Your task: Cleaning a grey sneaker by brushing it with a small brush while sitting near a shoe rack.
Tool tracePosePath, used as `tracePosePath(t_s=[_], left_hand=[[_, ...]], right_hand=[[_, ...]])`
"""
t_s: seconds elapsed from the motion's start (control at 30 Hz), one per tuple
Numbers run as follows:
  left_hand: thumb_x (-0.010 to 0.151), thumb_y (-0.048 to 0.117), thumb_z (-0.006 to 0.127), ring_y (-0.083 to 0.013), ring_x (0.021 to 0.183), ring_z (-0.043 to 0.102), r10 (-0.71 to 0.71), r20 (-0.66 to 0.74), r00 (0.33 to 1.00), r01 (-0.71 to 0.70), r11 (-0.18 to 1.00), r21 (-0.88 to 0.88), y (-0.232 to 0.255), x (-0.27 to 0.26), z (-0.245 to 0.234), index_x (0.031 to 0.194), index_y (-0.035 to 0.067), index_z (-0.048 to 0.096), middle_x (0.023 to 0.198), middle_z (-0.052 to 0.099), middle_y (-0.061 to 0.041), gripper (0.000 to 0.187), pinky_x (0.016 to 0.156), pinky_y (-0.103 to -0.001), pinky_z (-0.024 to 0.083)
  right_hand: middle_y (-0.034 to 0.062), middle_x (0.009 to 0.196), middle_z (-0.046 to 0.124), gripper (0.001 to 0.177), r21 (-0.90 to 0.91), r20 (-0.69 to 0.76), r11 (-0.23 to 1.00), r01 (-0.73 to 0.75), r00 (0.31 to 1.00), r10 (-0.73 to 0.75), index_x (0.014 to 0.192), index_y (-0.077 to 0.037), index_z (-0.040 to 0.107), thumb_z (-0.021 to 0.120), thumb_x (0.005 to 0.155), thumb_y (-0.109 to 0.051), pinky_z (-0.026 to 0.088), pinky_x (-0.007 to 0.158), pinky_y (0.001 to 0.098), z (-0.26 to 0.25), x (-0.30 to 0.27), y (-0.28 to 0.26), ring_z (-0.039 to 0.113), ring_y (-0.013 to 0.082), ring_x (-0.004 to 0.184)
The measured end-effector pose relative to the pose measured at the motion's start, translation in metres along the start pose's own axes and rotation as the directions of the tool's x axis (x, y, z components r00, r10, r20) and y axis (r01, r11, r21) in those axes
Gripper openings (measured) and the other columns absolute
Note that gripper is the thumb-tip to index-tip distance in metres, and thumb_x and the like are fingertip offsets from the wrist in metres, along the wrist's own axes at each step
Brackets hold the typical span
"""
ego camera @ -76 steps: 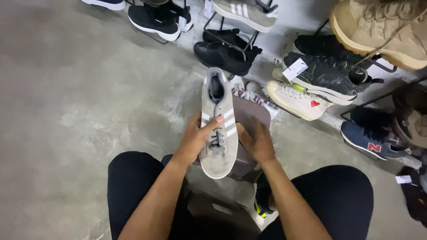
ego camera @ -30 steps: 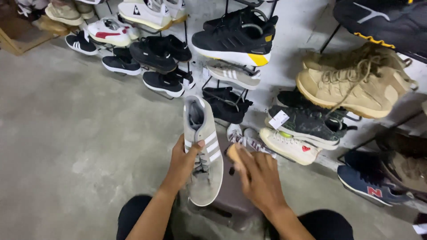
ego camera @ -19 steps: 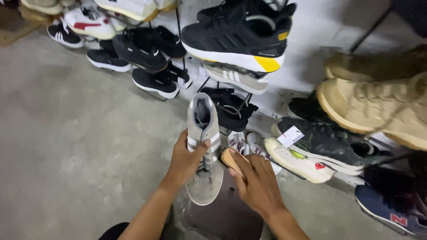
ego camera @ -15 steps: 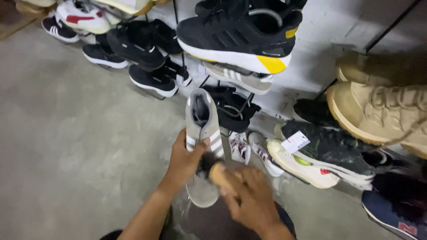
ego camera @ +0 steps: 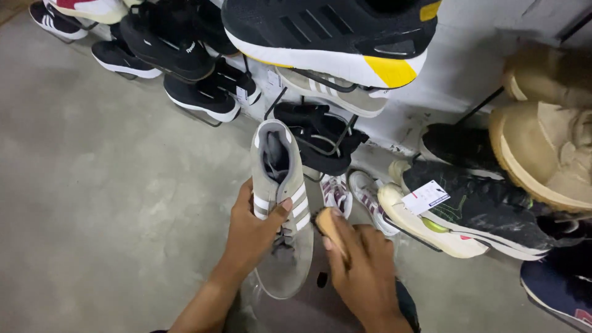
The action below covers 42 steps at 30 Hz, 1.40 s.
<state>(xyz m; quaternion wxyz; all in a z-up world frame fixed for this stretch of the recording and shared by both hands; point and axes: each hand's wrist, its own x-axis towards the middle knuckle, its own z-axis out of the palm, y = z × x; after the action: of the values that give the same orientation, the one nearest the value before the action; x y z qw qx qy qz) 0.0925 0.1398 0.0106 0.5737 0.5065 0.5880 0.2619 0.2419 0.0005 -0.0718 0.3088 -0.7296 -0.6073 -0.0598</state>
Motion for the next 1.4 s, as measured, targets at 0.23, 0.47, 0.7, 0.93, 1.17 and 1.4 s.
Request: tracePosePath(t_s=[0.23, 0.47, 0.7, 0.93, 1.17, 1.4], left_hand=[[0.073, 0.028, 0.072, -0.0152, 0.1, 0.066, 0.002, -0.015, 1.0, -0.004, 0.995, -0.095, -0.01, 0.005, 0.002, 0.134, 0.014, 0.059, 0.112, 0.073, -0.002, 0.064, 0.089, -0.032, 0.053], [0.074, 0.029, 0.07, -0.0161, 0.103, 0.067, -0.059, -0.008, 0.998, 0.058, 0.996, -0.062, 0.005, -0.003, 0.004, 0.135, 0.018, 0.059, 0.113, 0.074, 0.0, 0.063, 0.092, -0.033, 0.052], [0.074, 0.028, 0.072, -0.0163, 0.099, 0.067, -0.038, -0.028, 0.999, 0.037, 0.999, -0.033, 0.0, 0.0, 0.005, 0.136, 0.017, 0.056, 0.111, 0.072, -0.001, 0.066, 0.086, -0.032, 0.055], [0.071, 0.028, 0.071, -0.016, 0.103, 0.067, -0.071, -0.037, 0.997, 0.071, 0.997, -0.012, 0.0, -0.001, 0.008, 0.139, 0.019, 0.056, 0.115, 0.074, 0.0, 0.069, 0.091, -0.033, 0.053], [0.073, 0.029, 0.072, -0.0167, 0.1, 0.067, -0.013, -0.024, 1.0, 0.012, 1.0, -0.028, -0.007, 0.005, 0.011, 0.136, 0.018, 0.058, 0.113, 0.073, -0.001, 0.066, 0.089, -0.033, 0.053], [0.074, 0.031, 0.071, -0.0166, 0.096, 0.067, -0.015, -0.047, 0.999, 0.014, 1.0, -0.018, -0.012, 0.006, 0.016, 0.131, 0.017, 0.06, 0.109, 0.073, -0.001, 0.06, 0.085, -0.034, 0.053]], right_hand=[[0.0116, 0.095, 0.06, 0.046, 0.038, 0.045, 0.945, 0.325, 0.944, -0.327, 0.139, -0.02, 0.061, 0.051, 0.1, -0.043, 0.034, 0.065, 0.0447, -0.006, -0.01, -0.007, 0.049, 0.029, 0.073], [0.0086, 0.103, 0.063, 0.057, 0.17, 0.074, 0.983, 0.069, 0.994, -0.082, 0.142, -0.015, 0.059, 0.066, 0.086, -0.026, 0.041, 0.082, 0.0456, -0.002, -0.008, -0.001, 0.056, 0.028, 0.092], [0.0034, 0.101, 0.06, 0.05, 0.011, -0.001, 0.998, -0.057, 0.998, 0.057, 0.146, -0.021, 0.059, 0.063, 0.097, -0.031, 0.038, 0.073, 0.0401, -0.008, 0.002, -0.008, 0.056, 0.0226, 0.083], [0.0089, 0.096, 0.058, 0.048, 0.035, 0.072, 0.983, 0.182, 0.98, -0.184, 0.137, -0.021, 0.065, 0.044, 0.099, -0.041, 0.038, 0.072, 0.0514, 0.004, -0.013, 0.001, 0.054, 0.0314, 0.08], [0.0113, 0.101, 0.06, 0.049, 0.167, 0.038, 0.983, 0.071, 0.996, -0.078, 0.142, -0.019, 0.061, 0.058, 0.096, -0.037, 0.042, 0.08, 0.0431, -0.009, -0.003, -0.01, 0.055, 0.0291, 0.089], [0.0124, 0.104, 0.061, 0.053, 0.195, -0.053, 0.98, 0.027, 0.998, -0.017, 0.144, -0.012, 0.058, 0.065, 0.094, -0.024, 0.045, 0.082, 0.0418, -0.006, -0.001, -0.004, 0.057, 0.0283, 0.089]])
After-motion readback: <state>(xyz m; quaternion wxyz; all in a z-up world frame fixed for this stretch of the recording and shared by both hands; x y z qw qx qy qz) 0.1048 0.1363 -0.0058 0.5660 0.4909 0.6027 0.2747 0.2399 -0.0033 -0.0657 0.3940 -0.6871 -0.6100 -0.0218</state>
